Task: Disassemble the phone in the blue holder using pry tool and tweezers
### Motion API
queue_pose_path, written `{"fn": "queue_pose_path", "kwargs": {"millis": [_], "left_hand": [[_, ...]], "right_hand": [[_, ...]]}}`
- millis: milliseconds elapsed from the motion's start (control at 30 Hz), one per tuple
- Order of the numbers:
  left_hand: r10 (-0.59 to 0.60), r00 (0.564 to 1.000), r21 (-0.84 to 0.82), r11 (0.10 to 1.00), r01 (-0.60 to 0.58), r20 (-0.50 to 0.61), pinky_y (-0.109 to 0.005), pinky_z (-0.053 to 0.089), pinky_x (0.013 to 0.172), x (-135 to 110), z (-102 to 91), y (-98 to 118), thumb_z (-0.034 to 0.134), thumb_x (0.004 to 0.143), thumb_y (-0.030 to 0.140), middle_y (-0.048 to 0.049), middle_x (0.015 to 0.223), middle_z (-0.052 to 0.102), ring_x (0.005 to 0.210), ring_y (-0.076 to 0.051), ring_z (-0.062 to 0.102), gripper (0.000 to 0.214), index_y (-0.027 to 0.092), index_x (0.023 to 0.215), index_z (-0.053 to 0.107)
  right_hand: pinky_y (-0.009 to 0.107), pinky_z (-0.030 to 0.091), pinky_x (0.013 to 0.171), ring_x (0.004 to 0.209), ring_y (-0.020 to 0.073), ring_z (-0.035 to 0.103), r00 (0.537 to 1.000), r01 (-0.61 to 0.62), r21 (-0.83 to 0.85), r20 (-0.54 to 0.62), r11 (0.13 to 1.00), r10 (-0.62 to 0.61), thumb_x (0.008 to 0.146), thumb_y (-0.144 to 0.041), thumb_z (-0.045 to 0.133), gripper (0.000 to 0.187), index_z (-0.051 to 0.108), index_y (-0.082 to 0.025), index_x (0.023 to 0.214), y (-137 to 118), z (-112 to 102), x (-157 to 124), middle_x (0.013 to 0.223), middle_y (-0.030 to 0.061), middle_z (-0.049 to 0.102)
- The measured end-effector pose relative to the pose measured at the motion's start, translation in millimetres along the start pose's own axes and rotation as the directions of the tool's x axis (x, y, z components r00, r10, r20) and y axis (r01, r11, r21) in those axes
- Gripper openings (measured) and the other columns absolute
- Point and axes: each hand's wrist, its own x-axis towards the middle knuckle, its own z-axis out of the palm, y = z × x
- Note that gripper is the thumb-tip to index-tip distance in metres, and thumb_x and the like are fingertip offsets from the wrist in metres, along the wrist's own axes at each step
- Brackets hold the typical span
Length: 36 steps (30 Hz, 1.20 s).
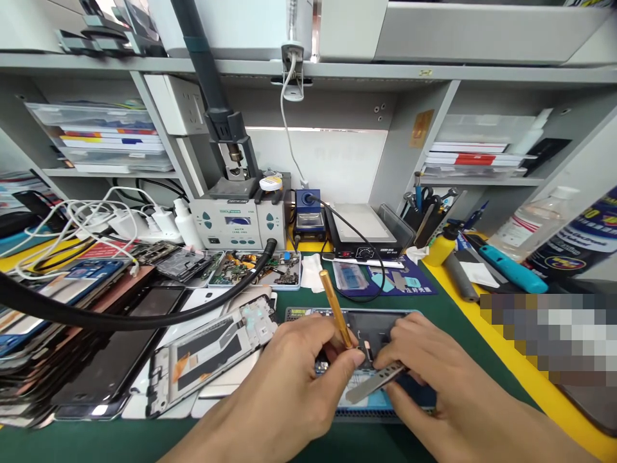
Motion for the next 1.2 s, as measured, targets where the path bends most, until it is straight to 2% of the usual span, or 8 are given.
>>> {"fn": "queue_pose_path", "kwargs": {"millis": [333, 467, 1200], "left_hand": [[0.012, 1.000, -0.017, 1.000, -0.012, -0.014, -0.028, 0.039, 0.065, -2.2, 0.6, -1.6, 0.058, 0.102, 0.029, 0.0031, 0.077, 0.065, 0.071, -0.015, 0.056, 0.020, 0.022, 0.087, 0.068], [0.014, 1.000, -0.024, 1.000, -0.014, -0.005, -0.029, 0.040, 0.067, -1.8, -0.2, -1.6, 0.057, 0.103, 0.029, 0.0030, 0.079, 0.066, 0.072, -0.015, 0.056, 0.019, 0.021, 0.090, 0.070], [0.003, 1.000, -0.017, 1.000, -0.003, -0.001, -0.028, 0.039, 0.067, 0.4, 0.4, -0.6, 0.057, 0.103, 0.030, 0.0038, 0.078, 0.064, 0.073, -0.015, 0.056, 0.020, 0.021, 0.088, 0.067]], "right_hand": [[0.057, 0.046, 0.098, 0.077, 0.0233, 0.059, 1.000, -0.007, 0.000, 0.002, 1.000, 0.007, 0.089, -0.009, 0.055, 0.014, 0.059, -0.023, 0.090, -1.4, 0.5, 1.4, 0.081, 0.0016, 0.061], [0.056, 0.048, 0.094, 0.075, 0.0230, 0.059, 1.000, -0.008, -0.004, 0.009, 1.000, 0.008, 0.089, -0.009, 0.054, 0.014, 0.057, -0.022, 0.089, -2.3, 0.9, 0.8, 0.080, 0.0014, 0.059], [0.063, 0.046, 0.098, 0.078, 0.0249, 0.062, 0.999, -0.024, -0.033, 0.031, 0.999, 0.025, 0.089, -0.011, 0.055, 0.011, 0.057, -0.022, 0.090, -2.1, 2.5, 1.6, 0.083, 0.0024, 0.059]]}}
